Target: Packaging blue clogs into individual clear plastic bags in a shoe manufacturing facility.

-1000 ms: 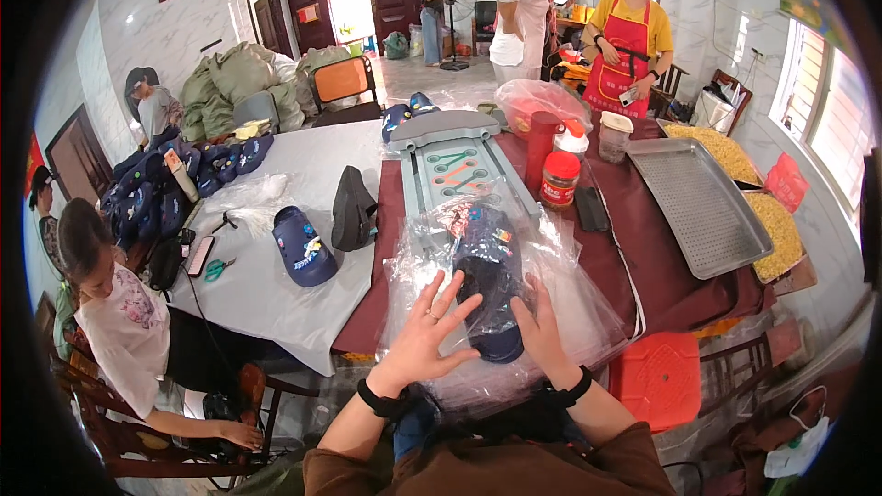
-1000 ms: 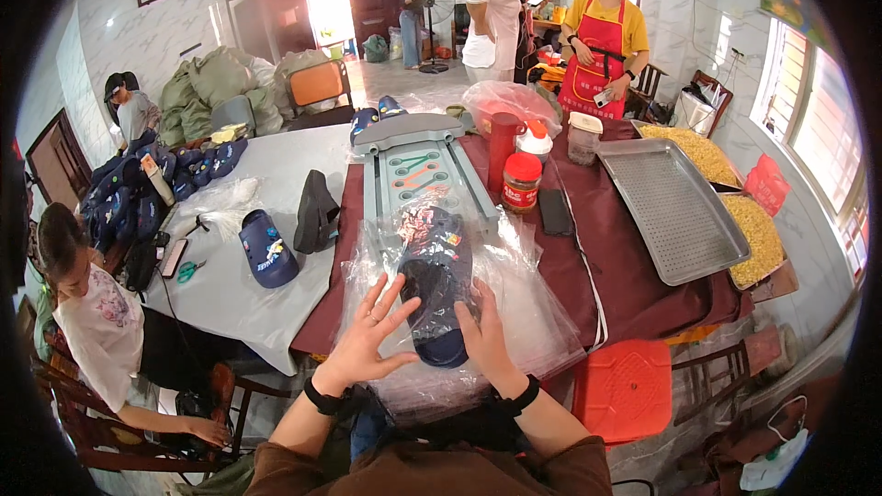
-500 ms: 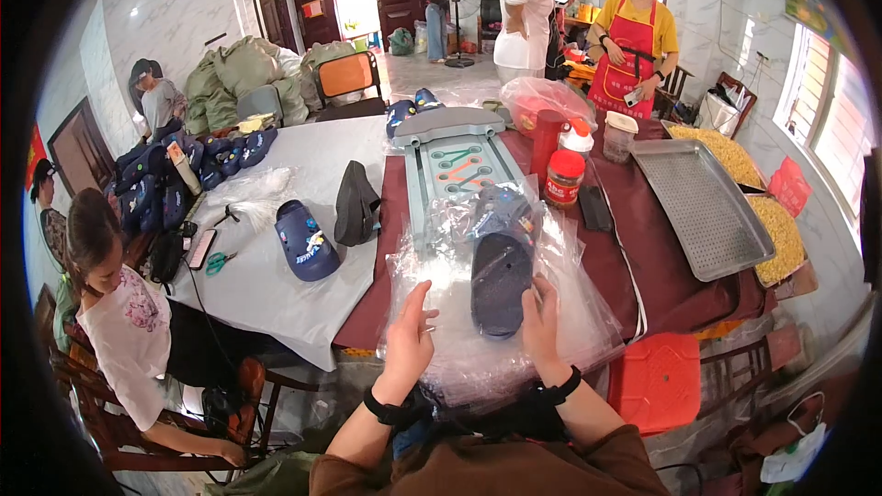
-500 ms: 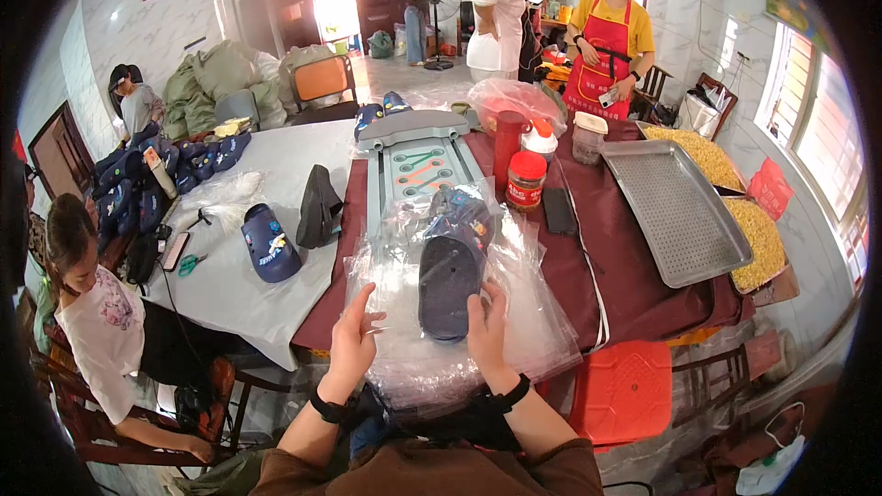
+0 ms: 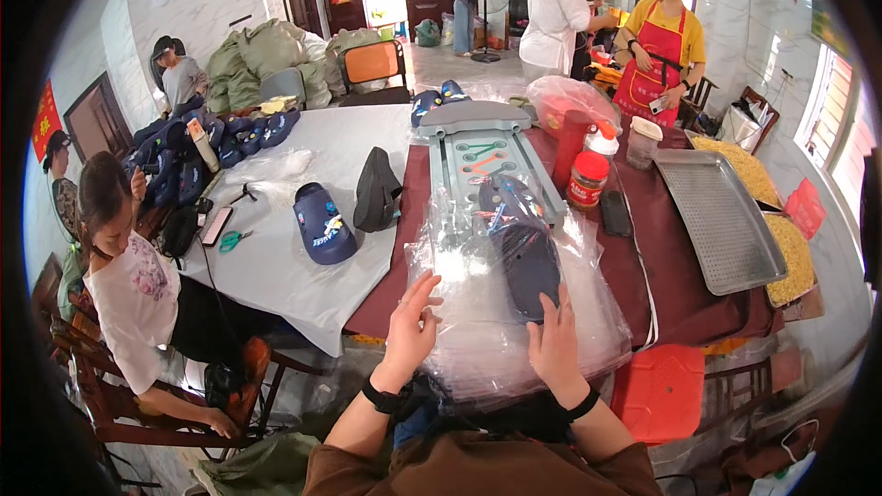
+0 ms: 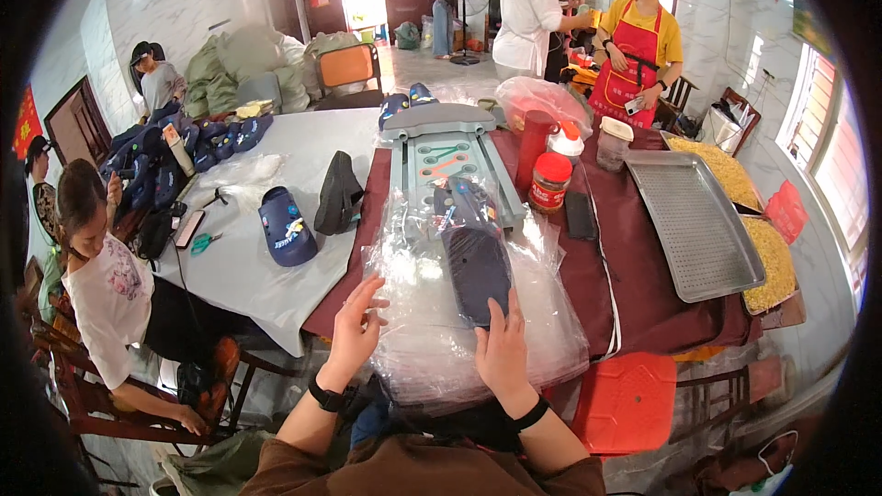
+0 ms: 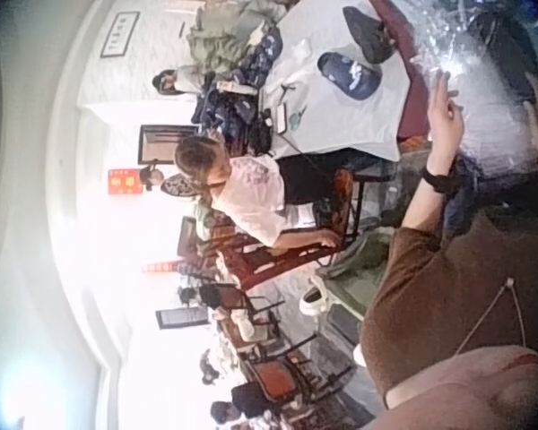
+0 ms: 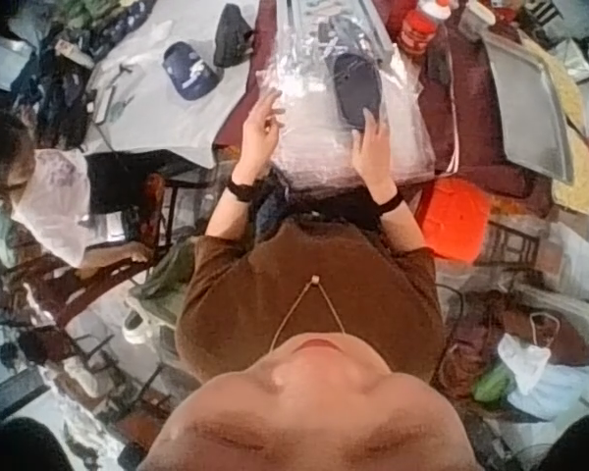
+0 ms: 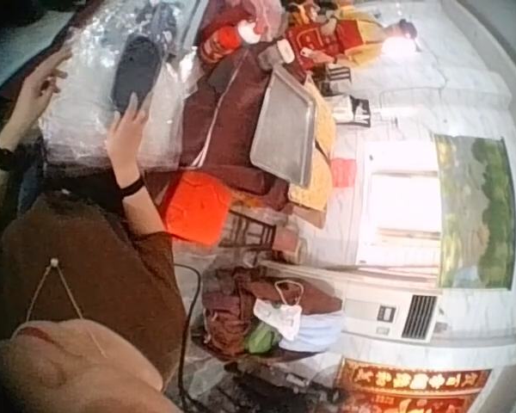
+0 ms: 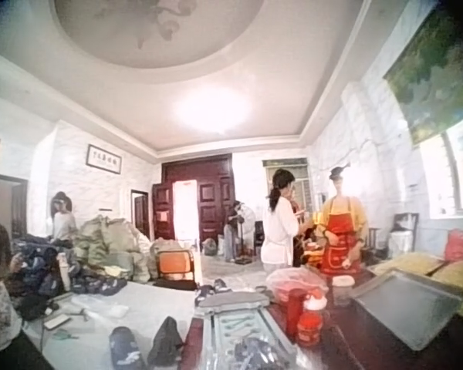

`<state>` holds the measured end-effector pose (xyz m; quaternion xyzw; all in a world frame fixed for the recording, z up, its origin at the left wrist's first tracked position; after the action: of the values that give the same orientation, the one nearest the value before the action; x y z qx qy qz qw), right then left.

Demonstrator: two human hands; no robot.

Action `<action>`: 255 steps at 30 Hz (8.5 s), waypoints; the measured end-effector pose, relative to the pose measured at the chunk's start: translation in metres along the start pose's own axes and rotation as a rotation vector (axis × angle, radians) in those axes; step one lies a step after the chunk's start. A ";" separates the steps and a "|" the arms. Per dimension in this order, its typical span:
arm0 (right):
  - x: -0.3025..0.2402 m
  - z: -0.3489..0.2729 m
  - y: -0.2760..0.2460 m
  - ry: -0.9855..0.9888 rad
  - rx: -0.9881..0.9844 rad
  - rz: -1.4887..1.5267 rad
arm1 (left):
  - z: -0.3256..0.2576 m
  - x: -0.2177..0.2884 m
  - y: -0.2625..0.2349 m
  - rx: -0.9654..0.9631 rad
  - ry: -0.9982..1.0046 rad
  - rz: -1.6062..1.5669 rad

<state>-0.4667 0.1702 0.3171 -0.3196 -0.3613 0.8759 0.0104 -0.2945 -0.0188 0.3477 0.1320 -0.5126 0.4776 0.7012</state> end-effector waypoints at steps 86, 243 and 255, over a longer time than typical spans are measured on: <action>-0.002 -0.049 -0.204 0.182 -1.008 0.785 | 0.007 0.055 0.011 -0.111 0.380 0.618; -0.069 0.010 -0.085 -0.443 0.023 0.686 | 0.043 0.064 -0.005 -0.088 -0.293 -0.837; -0.057 -0.027 -0.101 -0.544 -0.439 0.395 | -0.007 0.069 0.028 -0.382 -0.384 -0.799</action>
<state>-0.4275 0.2477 0.3988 -0.1341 -0.4612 0.8156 -0.3227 -0.3121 0.0368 0.3943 0.2731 -0.6204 0.0350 0.7344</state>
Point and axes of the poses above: each hand's wrist, its own z-axis towards the middle knuckle, its own y-axis out of the palm, x = y × z, the point moved 2 cm from there along z, towards the middle knuckle, and after that the axes turned 3 degrees about x, right-handed, at the moved point
